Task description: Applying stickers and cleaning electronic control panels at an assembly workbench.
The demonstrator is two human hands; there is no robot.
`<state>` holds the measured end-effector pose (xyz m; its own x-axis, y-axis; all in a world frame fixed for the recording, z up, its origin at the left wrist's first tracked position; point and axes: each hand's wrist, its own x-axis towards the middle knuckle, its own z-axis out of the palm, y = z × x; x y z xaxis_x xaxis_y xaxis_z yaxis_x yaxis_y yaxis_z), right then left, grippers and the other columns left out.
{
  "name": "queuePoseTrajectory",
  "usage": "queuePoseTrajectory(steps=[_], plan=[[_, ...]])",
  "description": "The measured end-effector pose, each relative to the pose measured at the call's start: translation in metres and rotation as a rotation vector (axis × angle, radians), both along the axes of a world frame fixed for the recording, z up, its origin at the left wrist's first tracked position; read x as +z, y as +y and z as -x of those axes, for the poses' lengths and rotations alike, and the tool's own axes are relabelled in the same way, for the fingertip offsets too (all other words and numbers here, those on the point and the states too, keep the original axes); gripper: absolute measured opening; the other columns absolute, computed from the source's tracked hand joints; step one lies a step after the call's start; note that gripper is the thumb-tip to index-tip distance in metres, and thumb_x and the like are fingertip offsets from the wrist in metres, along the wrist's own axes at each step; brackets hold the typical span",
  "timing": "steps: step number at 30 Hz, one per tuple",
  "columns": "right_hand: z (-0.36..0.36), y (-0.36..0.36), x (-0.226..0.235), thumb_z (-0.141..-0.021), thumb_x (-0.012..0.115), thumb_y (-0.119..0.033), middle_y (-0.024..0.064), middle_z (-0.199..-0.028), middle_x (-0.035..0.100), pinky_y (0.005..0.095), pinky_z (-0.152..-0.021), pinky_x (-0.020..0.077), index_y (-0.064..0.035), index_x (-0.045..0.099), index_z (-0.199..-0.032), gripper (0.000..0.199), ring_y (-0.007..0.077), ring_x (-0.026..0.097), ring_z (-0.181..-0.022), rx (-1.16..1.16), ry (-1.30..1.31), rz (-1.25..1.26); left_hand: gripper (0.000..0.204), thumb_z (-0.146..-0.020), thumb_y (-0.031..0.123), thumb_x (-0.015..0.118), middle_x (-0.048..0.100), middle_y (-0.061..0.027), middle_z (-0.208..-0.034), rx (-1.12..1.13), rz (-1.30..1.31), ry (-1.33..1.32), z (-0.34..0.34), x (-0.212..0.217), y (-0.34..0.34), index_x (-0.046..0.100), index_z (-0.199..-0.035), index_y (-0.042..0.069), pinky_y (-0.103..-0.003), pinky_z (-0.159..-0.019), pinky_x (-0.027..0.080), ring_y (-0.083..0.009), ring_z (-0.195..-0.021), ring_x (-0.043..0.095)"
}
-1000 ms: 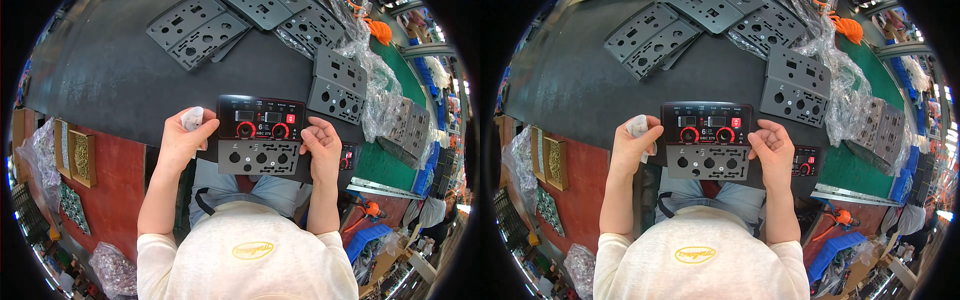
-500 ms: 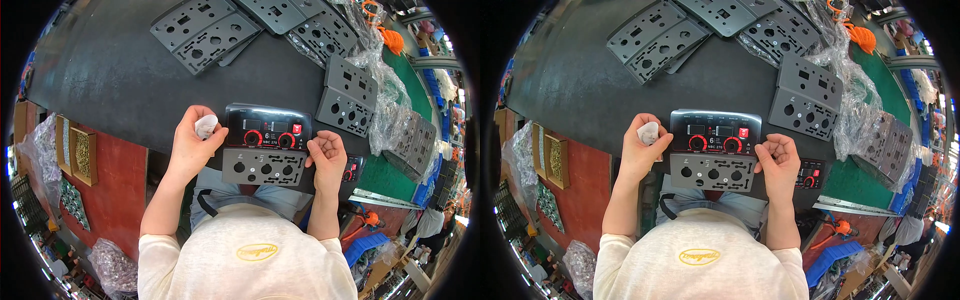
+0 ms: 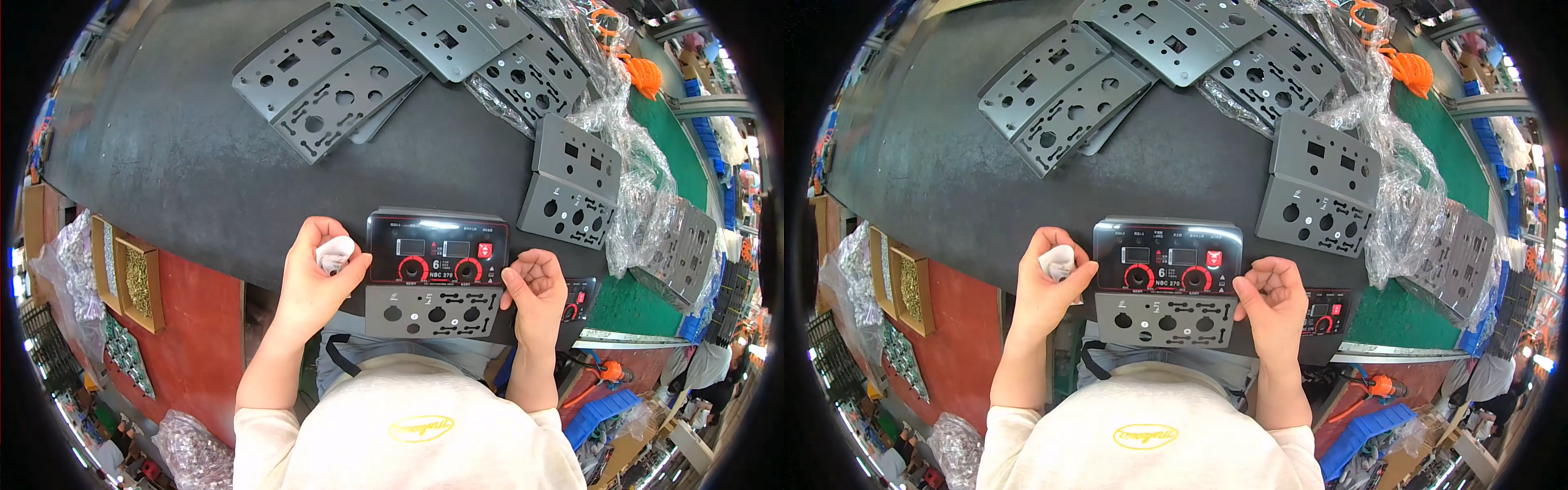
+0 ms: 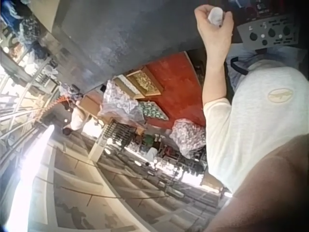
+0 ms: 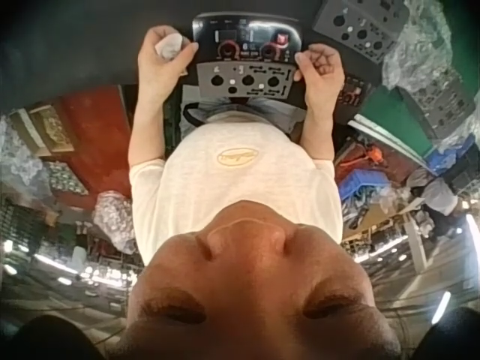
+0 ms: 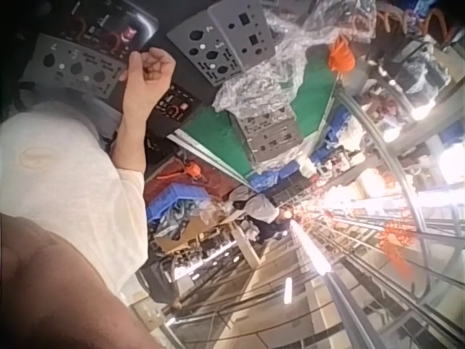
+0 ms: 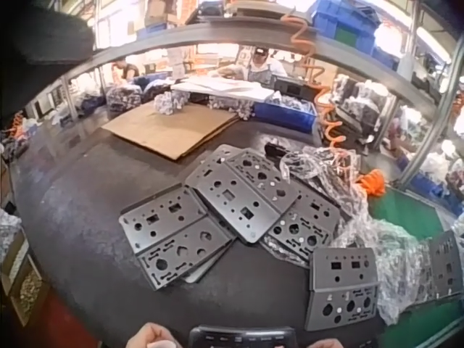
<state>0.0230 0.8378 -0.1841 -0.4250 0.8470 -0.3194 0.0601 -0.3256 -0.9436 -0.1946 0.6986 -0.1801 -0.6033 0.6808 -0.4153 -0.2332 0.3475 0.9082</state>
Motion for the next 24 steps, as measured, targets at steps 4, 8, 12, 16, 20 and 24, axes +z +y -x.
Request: queuePoseTrajectory(steps=[4, 8, 12, 16, 20, 24], plan=[[0.0016, 0.0005, 0.0010, -0.078, 0.059, 0.009, 0.0051, -0.077, 0.055, 0.0181, -0.044, 0.0439, -0.0010, 0.050, -0.098, 0.024, 0.0067, 0.051, -0.061, -0.005, 0.007, 0.017, 0.030, -0.074, -0.008, 0.063, 0.056, -0.0012, -0.073, 0.016, -0.028, -0.007, 0.0005, -0.0037, -0.0006, 0.042, -0.090, 0.006, -0.016, -0.044, 0.037, -0.0021, -0.056, 0.048], [0.0033, 0.0004, 0.0010, -0.078, 0.059, 0.010, 0.0050, -0.077, 0.055, 0.0178, -0.044, 0.0436, -0.0012, 0.050, -0.098, 0.024, 0.0065, 0.051, -0.061, -0.023, -0.009, 0.014, 0.030, -0.074, -0.008, 0.063, 0.056, -0.0012, -0.073, 0.012, -0.025, 0.003, 0.0016, -0.0063, 0.0006, 0.042, -0.090, 0.006, -0.016, -0.043, 0.037, -0.0020, -0.055, 0.048], [0.0041, -0.0004, -0.0011, -0.078, 0.060, 0.009, 0.0050, -0.077, 0.056, 0.0170, -0.042, 0.0425, -0.0014, 0.050, -0.097, 0.024, 0.0059, 0.051, -0.059, -0.025, -0.010, 0.000, 0.030, -0.074, -0.008, 0.062, 0.055, -0.0011, -0.073, 0.021, -0.021, -0.002, 0.0012, -0.0071, 0.0006, 0.042, -0.090, 0.006, -0.016, -0.043, 0.037, -0.0020, -0.055, 0.048], [0.0023, 0.0002, -0.0005, -0.078, 0.059, 0.010, 0.0048, -0.077, 0.055, 0.0175, -0.043, 0.0431, -0.0018, 0.049, -0.098, 0.025, 0.0060, 0.051, -0.061, -0.010, -0.020, 0.009, 0.027, -0.075, 0.000, 0.067, 0.052, 0.0001, -0.075, 0.013, 0.016, -0.007, 0.0015, -0.0056, 0.0000, 0.044, -0.090, 0.004, -0.019, -0.053, 0.039, -0.0032, -0.064, 0.048], [0.0024, -0.0001, 0.0012, -0.078, 0.059, 0.010, 0.0044, -0.077, 0.055, 0.0175, -0.043, 0.0432, -0.0018, 0.049, -0.098, 0.025, 0.0061, 0.051, -0.061, -0.022, -0.025, 0.017, 0.027, -0.075, -0.001, 0.067, 0.051, 0.0002, -0.075, 0.019, 0.024, 0.004, 0.0007, -0.0044, 0.0020, 0.044, -0.090, 0.004, -0.018, -0.053, 0.040, -0.0031, -0.065, 0.048], [0.0019, 0.0001, 0.0020, -0.078, 0.059, 0.010, 0.0036, -0.077, 0.054, 0.0173, -0.044, 0.0434, -0.0022, 0.049, -0.097, 0.025, 0.0058, 0.051, -0.062, -0.025, -0.028, 0.030, 0.026, -0.075, -0.003, 0.065, 0.052, 0.0004, -0.076, 0.047, 0.020, -0.037, -0.0008, -0.0025, 0.0045, 0.044, -0.089, 0.004, -0.018, -0.053, 0.039, -0.0029, -0.065, 0.048]])
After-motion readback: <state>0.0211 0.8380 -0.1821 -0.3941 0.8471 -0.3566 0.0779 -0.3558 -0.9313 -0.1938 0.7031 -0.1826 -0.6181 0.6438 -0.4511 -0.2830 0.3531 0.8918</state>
